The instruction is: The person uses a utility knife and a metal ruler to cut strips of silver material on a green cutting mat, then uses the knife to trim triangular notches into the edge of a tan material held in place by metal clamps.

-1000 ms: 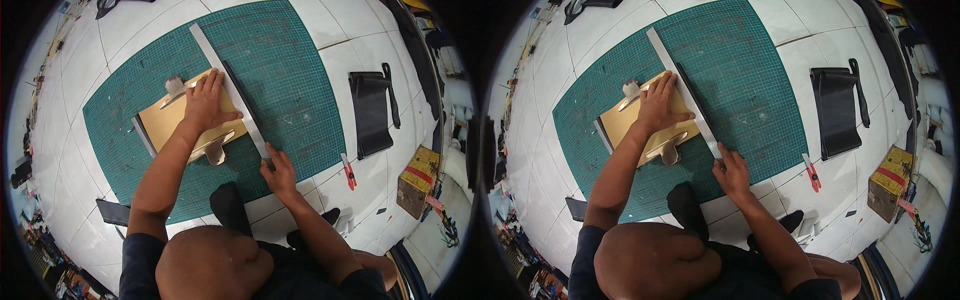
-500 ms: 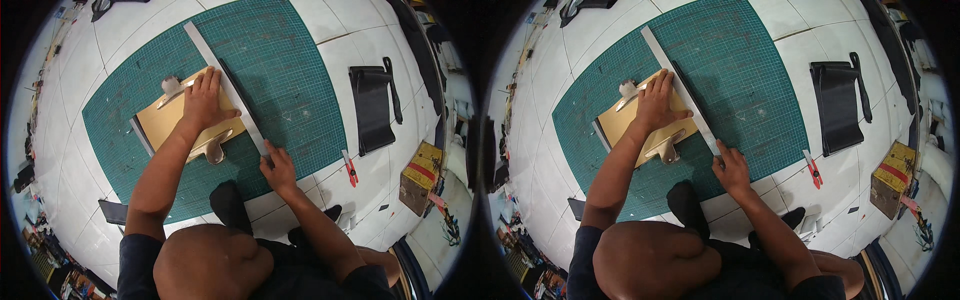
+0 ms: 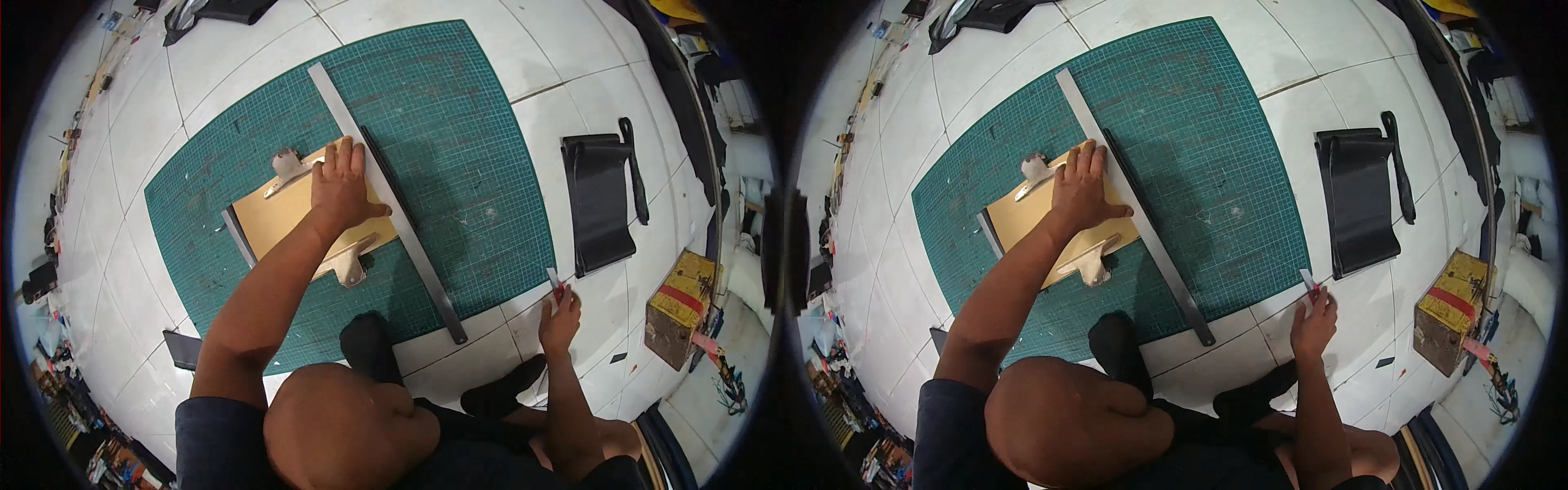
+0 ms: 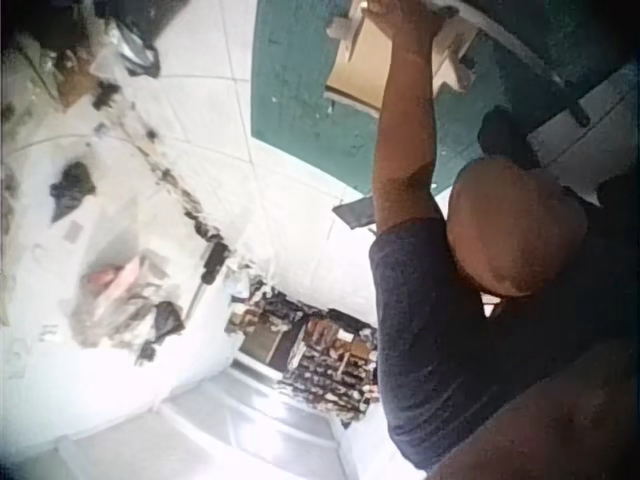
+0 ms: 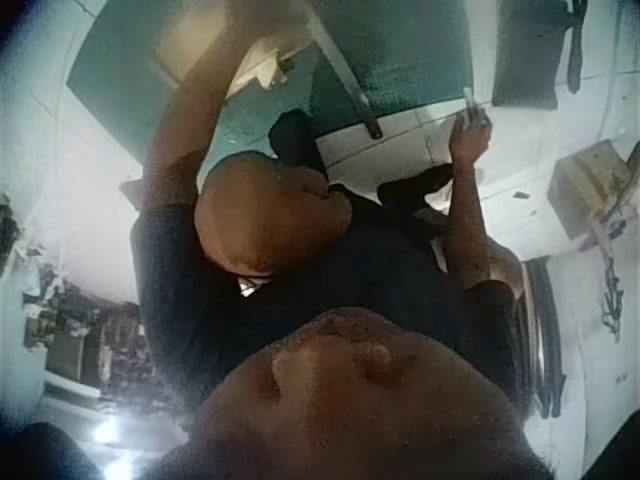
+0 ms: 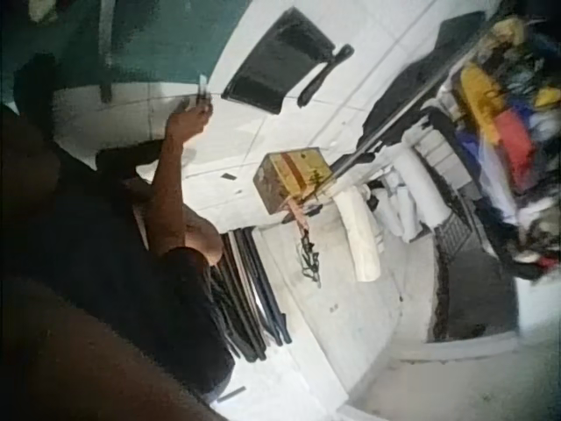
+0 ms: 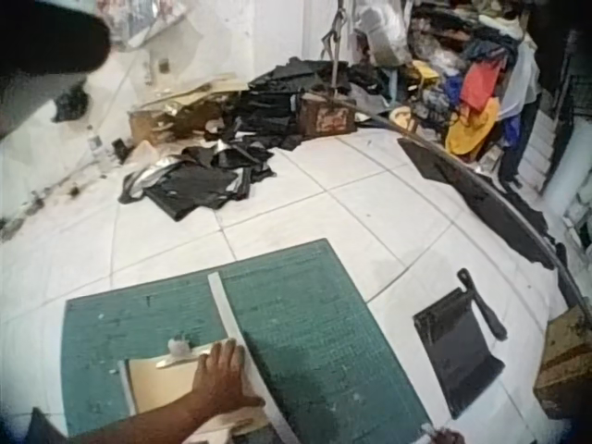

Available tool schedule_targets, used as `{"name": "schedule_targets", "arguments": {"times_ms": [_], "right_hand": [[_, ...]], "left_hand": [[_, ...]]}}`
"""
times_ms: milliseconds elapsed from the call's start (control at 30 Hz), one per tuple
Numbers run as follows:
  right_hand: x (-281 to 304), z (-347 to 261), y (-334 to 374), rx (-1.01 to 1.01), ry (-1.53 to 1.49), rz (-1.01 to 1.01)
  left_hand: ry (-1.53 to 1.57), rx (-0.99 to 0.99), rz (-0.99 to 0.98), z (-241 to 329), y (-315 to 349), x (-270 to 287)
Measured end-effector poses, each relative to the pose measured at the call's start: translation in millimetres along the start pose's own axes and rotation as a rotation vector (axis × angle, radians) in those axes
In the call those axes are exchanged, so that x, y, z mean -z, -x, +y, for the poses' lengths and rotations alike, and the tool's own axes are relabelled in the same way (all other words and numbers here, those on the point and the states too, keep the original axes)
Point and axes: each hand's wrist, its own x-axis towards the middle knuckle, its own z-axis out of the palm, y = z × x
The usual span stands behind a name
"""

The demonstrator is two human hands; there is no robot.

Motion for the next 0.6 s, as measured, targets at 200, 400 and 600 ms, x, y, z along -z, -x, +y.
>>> {"name": "schedule_targets", "arguments": {"times_ms": [200, 400, 600], "right_hand": [[-11.8, 2.5, 12.4, -0.13, -0.214, -0.163], [14.8, -95.2, -40.6, -0.372, -0.669, -0.291], [-7.5, -222.0, -106.0, 0.098, -0.595, -0.5]], "left_hand": [[0.053, 0.057, -0.095, -2.1, -0.5, 6.0], [0.005, 0.06, -0.102, -0.7, -1.4, 10.3], [0.04, 0.072, -0.095, -3.6, -0.7, 5.4]]}}
